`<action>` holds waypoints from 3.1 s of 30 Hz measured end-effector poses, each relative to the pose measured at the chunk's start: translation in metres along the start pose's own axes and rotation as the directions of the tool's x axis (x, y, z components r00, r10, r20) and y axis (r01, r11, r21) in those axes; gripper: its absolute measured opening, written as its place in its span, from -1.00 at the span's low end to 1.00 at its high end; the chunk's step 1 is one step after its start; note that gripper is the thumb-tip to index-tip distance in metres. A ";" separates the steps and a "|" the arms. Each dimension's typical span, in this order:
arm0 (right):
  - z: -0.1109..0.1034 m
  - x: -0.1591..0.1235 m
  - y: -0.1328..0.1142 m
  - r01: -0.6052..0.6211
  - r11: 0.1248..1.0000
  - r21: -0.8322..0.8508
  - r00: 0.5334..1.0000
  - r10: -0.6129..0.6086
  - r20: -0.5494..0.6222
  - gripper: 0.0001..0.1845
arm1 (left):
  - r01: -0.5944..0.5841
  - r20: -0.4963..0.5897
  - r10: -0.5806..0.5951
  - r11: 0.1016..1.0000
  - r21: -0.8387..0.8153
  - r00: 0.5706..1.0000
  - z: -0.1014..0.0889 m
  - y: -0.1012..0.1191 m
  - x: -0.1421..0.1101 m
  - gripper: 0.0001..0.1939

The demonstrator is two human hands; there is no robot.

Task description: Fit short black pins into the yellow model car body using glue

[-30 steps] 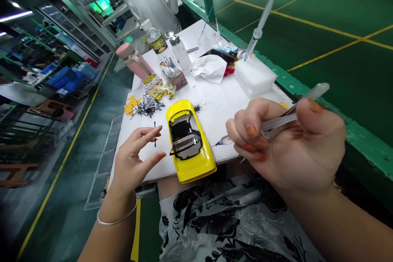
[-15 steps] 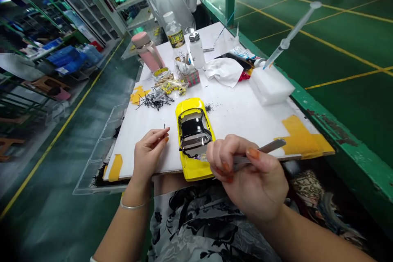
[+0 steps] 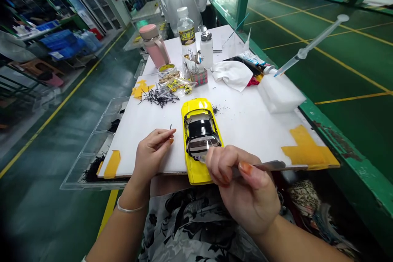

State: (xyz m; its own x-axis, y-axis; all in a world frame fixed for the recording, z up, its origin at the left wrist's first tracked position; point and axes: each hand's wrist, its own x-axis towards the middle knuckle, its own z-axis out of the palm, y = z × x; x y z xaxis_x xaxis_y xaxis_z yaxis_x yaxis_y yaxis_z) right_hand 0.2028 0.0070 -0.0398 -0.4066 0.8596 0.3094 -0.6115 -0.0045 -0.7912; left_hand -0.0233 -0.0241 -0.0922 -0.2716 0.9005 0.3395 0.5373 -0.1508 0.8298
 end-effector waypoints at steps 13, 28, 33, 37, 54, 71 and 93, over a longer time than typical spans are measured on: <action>0.001 0.000 0.002 -0.039 0.999 -0.026 0.999 0.039 -0.008 -0.55 | -0.032 0.007 0.032 0.999 0.014 0.999 0.000 0.001 -0.002 -0.67; 0.000 0.000 0.000 -0.043 0.999 -0.017 0.998 0.042 -0.036 -0.52 | -0.021 0.010 0.021 1.000 0.018 1.000 -0.001 0.000 -0.002 -0.69; -0.010 0.003 -0.010 -0.064 0.998 0.023 0.995 0.065 -0.080 -0.57 | -0.017 0.012 0.017 1.000 0.016 1.000 -0.002 0.000 -0.002 -0.70; -0.022 0.005 -0.024 -0.049 0.998 0.035 0.987 0.054 -0.153 -0.58 | -0.014 0.007 0.013 1.000 0.020 1.000 -0.002 0.001 -0.002 -0.71; -0.034 0.008 -0.028 -0.060 0.997 0.039 0.978 0.066 -0.200 -0.58 | -0.007 0.008 0.007 0.999 0.049 1.000 -0.002 0.001 -0.002 -0.72; -0.041 0.041 -0.053 -0.085 0.827 -0.556 0.768 0.410 0.492 -0.39 | 0.027 0.017 -0.028 0.998 0.058 0.999 -0.002 0.001 -0.003 -0.73; -0.097 0.055 -0.004 -0.014 0.948 0.318 0.987 0.063 -0.147 -0.44 | 0.111 0.022 -0.118 0.974 0.197 0.993 -0.006 0.004 -0.004 -0.74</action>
State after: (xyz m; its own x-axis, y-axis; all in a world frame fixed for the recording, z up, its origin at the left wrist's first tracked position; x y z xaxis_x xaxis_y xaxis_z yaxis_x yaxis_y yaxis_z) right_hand 0.2491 0.1040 -0.0708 -0.3406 0.9232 0.1779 -0.7900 -0.1784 -0.5866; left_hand -0.0250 -0.0306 -0.0878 -0.3149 0.9209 0.2297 0.6506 0.0332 0.7587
